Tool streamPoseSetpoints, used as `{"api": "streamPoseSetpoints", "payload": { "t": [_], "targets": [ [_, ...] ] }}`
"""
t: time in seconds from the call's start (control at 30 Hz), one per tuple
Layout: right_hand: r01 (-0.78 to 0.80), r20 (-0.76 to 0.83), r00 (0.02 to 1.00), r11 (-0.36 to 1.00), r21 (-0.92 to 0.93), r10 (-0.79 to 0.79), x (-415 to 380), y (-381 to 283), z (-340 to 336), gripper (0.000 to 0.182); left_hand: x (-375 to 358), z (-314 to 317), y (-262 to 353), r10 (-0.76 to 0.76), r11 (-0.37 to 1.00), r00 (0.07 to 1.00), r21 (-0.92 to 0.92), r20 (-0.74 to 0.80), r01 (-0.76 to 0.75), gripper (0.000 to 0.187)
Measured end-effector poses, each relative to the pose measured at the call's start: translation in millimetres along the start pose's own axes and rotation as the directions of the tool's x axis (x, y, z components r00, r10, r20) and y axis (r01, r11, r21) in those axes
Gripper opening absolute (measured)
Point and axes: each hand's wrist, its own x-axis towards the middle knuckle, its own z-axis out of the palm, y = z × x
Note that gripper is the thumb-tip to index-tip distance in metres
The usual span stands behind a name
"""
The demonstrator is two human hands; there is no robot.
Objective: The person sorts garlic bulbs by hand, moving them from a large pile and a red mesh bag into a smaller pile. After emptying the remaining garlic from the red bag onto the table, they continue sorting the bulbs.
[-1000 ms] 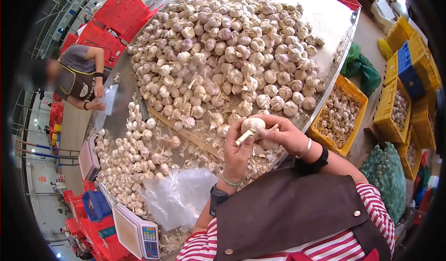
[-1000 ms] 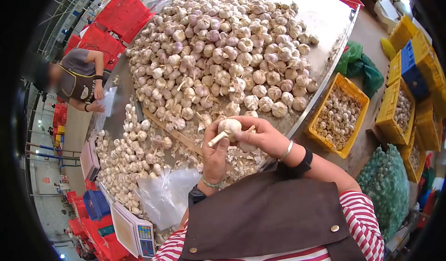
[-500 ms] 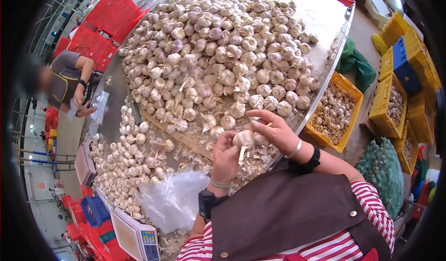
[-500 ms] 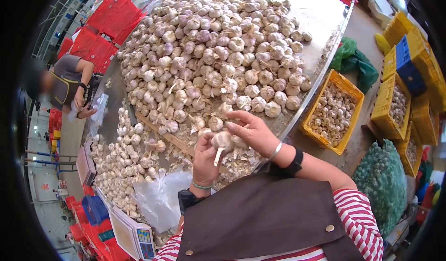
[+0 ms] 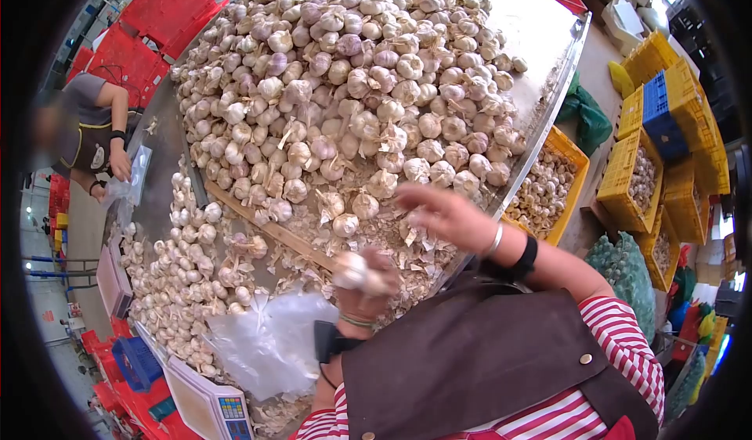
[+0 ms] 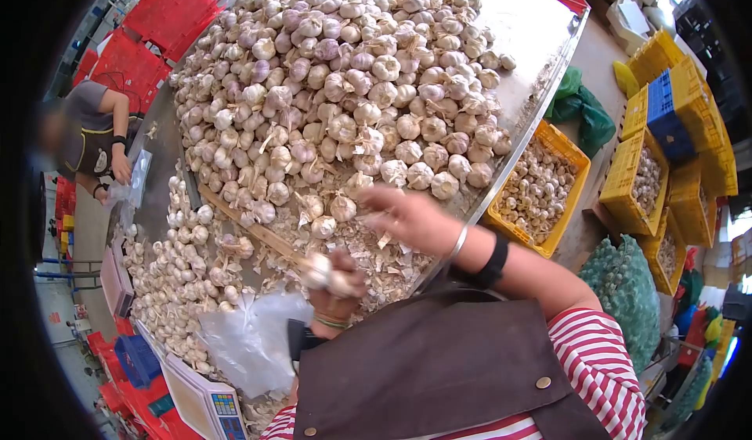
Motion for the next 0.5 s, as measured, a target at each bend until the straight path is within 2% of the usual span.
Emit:
{"api": "streamPoseSetpoints", "payload": {
  "t": [0.03,0.07,0.1,0.13,0.17,0.2,0.23,0.27,0.3,0.33,0.4,0.43,0.47,0.5],
  "targets": [
    [-0.136,-0.085,0.988,0.984,-0.119,0.127,6,4,-22,0.047,-2,19,15,0.093,0.991,0.995,-0.099,0.024,-0.091,0.052],
    [-0.157,-0.16,0.982,0.905,-0.394,0.101,8,17,-43,0.039,-14,23,45,0.204,0.975,0.977,-0.075,-0.063,-0.209,0.044],
    [-0.185,-0.223,0.973,0.752,-0.633,0.051,8,36,-62,0.032,-24,20,89,0.257,0.965,0.966,-0.05,0.027,-0.256,0.042],
    [-0.219,-0.218,0.972,0.643,-0.734,0.081,10,50,-79,0.03,-39,39,123,0.457,0.881,0.888,0.16,-0.048,-0.445,0.042],
    [-0.242,-0.217,0.97,0.521,-0.819,0.109,11,59,-92,0.029,-58,52,159,0.611,0.756,0.791,0.334,-0.048,-0.563,0.039],
    [-0.233,-0.209,0.972,0.526,-0.818,0.105,9,63,-98,0.029,-72,74,186,0.79,0.568,0.589,0.562,-0.169,-0.601,0.039],
    [-0.209,-0.181,0.978,0.481,-0.852,0.104,9,66,-101,0.028,-82,91,205,0.923,0.359,0.325,0.768,-0.208,-0.53,0.038],
    [-0.182,-0.153,0.983,0.434,-0.882,0.102,13,67,-100,0.027,-87,94,221,0.928,0.346,0.314,0.775,-0.201,-0.528,0.038],
    [-0.171,-0.143,0.985,0.444,-0.88,0.096,17,65,-96,0.027,-91,91,234,0.999,0.015,0.053,0.966,-0.001,-0.257,0.036],
    [-0.176,-0.13,0.981,0.384,-0.906,0.143,19,61,-93,0.025,-88,89,242,0.953,-0.262,-0.124,0.958,0.276,0.12,0.034],
    [-0.12,-0.066,0.978,0.278,-0.953,0.196,26,61,-89,0.02,-63,68,234,0.936,-0.351,0.097,0.893,0.338,0.282,0.026],
    [-0.116,-0.06,0.977,0.279,-0.953,0.202,30,60,-88,0.02,-28,80,194,0.864,-0.488,0.333,0.787,0.377,0.377,0.025],
    [-0.114,-0.045,0.966,0.262,-0.958,0.256,34,56,-87,0.019,2,79,154,0.826,-0.462,0.497,0.825,0.267,0.325,0.022],
    [-0.114,-0.034,0.95,0.242,-0.964,0.309,37,53,-87,0.018,27,76,121,0.753,-0.35,0.656,0.876,0.052,0.332,0.029]
  ]
}}
